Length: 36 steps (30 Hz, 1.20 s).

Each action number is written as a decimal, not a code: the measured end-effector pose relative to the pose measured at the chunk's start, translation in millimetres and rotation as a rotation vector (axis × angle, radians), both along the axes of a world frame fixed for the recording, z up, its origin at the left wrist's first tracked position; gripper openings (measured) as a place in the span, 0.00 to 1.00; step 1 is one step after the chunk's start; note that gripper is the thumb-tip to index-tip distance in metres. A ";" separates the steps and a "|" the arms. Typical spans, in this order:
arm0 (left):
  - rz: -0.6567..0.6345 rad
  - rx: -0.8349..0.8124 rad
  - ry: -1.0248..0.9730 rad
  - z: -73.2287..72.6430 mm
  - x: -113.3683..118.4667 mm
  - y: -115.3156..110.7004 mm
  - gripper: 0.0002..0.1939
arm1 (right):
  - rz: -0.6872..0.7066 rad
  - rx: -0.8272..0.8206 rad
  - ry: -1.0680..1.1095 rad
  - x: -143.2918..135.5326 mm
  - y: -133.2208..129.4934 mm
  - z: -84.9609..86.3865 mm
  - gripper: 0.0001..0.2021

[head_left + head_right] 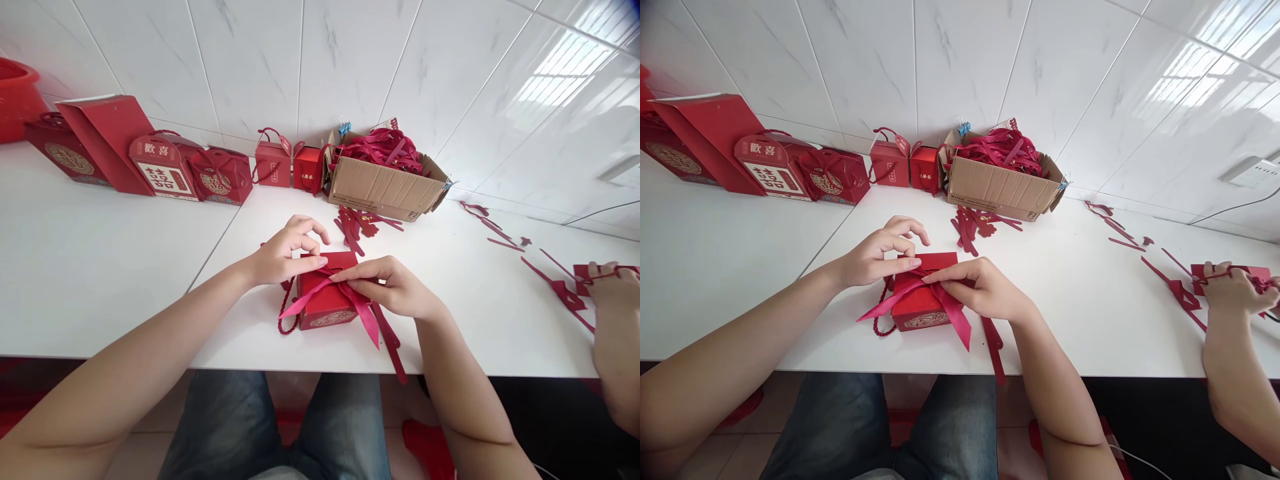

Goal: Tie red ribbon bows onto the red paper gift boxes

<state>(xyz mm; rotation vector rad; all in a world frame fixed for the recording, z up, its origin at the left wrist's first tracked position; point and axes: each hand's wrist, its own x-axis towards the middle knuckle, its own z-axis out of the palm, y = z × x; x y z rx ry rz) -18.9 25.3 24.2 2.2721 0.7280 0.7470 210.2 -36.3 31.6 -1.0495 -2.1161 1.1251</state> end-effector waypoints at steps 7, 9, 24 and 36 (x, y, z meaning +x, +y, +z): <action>0.017 0.146 -0.004 -4.8 -2.7 5.1 0.16 | 0.002 0.027 -0.024 -1.0 -1.6 1.5 0.17; 0.014 0.141 -0.016 -7.1 -3.4 6.5 0.16 | -0.001 0.032 -0.024 -1.0 -2.0 1.5 0.17; -0.017 0.149 -0.009 -7.2 -5.0 7.1 0.15 | 0.012 0.017 -0.034 -0.5 -3.5 1.7 0.17; -0.016 0.215 0.013 -0.9 -5.9 4.5 0.15 | 0.027 0.050 -0.043 -0.2 -2.4 1.9 0.17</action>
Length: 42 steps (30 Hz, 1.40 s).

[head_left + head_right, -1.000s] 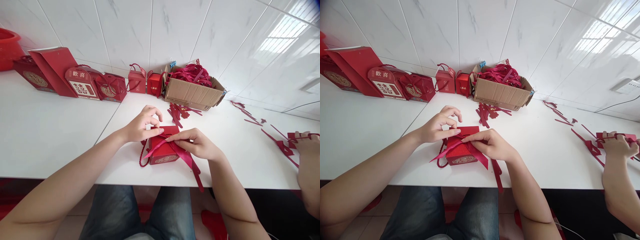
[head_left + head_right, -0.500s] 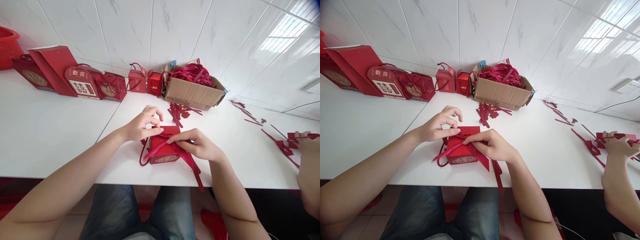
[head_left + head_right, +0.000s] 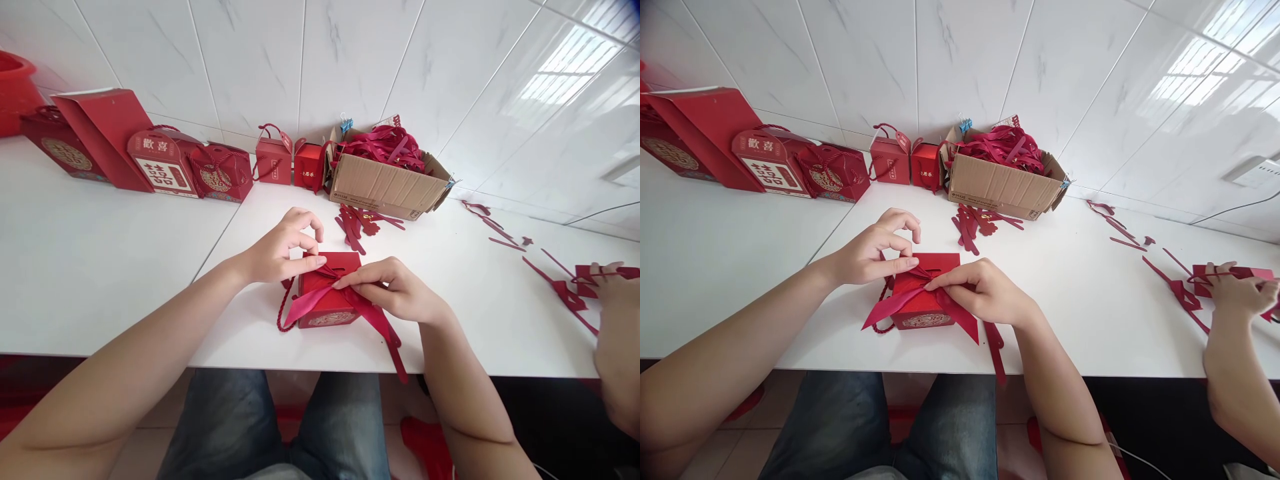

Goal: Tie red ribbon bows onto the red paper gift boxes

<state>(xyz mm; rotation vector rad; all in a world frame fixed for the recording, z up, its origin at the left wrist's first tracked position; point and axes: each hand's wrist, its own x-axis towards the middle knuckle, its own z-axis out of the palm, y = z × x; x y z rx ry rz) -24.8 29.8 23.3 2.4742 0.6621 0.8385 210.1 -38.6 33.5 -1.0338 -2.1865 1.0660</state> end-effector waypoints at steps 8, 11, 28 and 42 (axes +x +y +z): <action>0.018 -0.098 -0.014 -0.8 -3.2 0.3 0.15 | 0.035 -0.122 0.187 5.1 1.2 -4.7 0.09; 0.007 -0.193 -0.066 -1.4 -5.1 0.2 0.16 | -0.002 -0.272 0.372 7.1 3.3 -7.2 0.05; -0.093 -0.444 -0.194 -14.0 5.8 -0.2 0.24 | -0.262 -0.183 0.513 0.0 17.4 -17.4 0.08; 0.189 -0.064 0.032 18.6 -13.5 -20.9 0.18 | -0.419 0.488 0.242 -6.0 12.6 -17.5 0.09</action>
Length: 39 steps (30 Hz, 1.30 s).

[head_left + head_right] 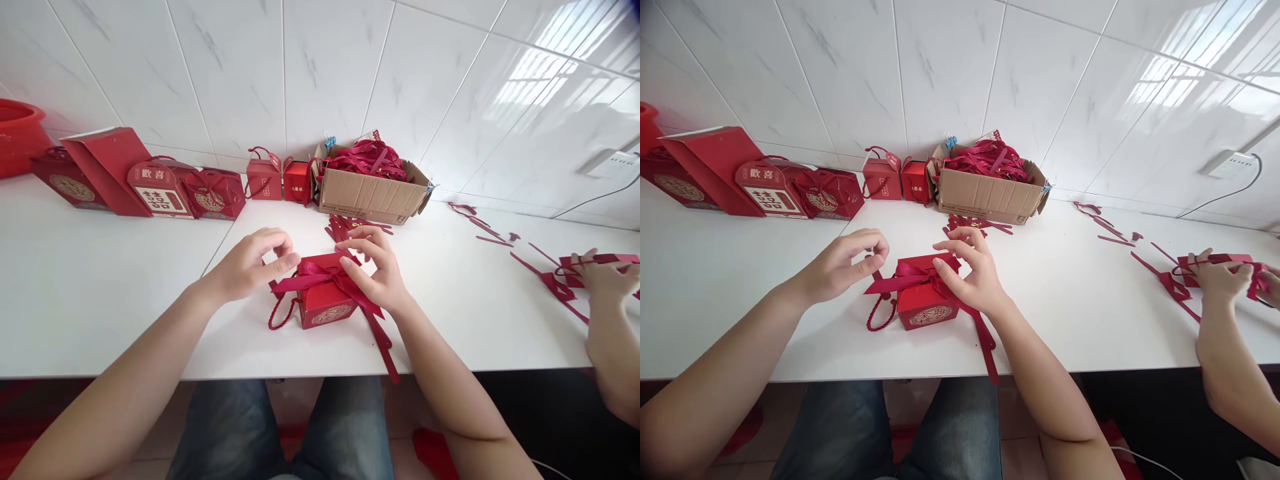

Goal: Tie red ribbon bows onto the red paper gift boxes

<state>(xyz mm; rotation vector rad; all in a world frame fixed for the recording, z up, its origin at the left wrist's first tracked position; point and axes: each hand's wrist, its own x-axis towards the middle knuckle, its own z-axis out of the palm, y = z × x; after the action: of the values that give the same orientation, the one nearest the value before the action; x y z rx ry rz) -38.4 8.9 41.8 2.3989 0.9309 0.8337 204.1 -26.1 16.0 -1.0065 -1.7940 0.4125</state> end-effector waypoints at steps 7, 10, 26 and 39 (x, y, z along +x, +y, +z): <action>0.164 0.295 -0.010 -13.7 13.5 -52.2 0.08 | 0.100 -0.237 0.087 -11.3 0.7 0.0 0.08; 0.100 0.549 -0.059 -20.1 21.2 -63.7 0.05 | 0.106 -0.251 0.093 -15.7 0.5 -2.3 0.08; -0.014 0.901 0.263 -47.1 22.4 -61.8 0.12 | 0.060 -0.283 0.139 -16.8 5.0 -10.5 0.12; -0.157 0.259 0.200 -35.8 -10.6 3.9 0.10 | 0.169 -0.389 -0.019 18.9 27.9 -17.9 0.41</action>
<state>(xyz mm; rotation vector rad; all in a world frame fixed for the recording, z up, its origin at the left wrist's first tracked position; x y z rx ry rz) -49.0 12.9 6.0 2.7788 0.7292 0.7018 223.0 1.9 -1.9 -1.1264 -1.8620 0.8856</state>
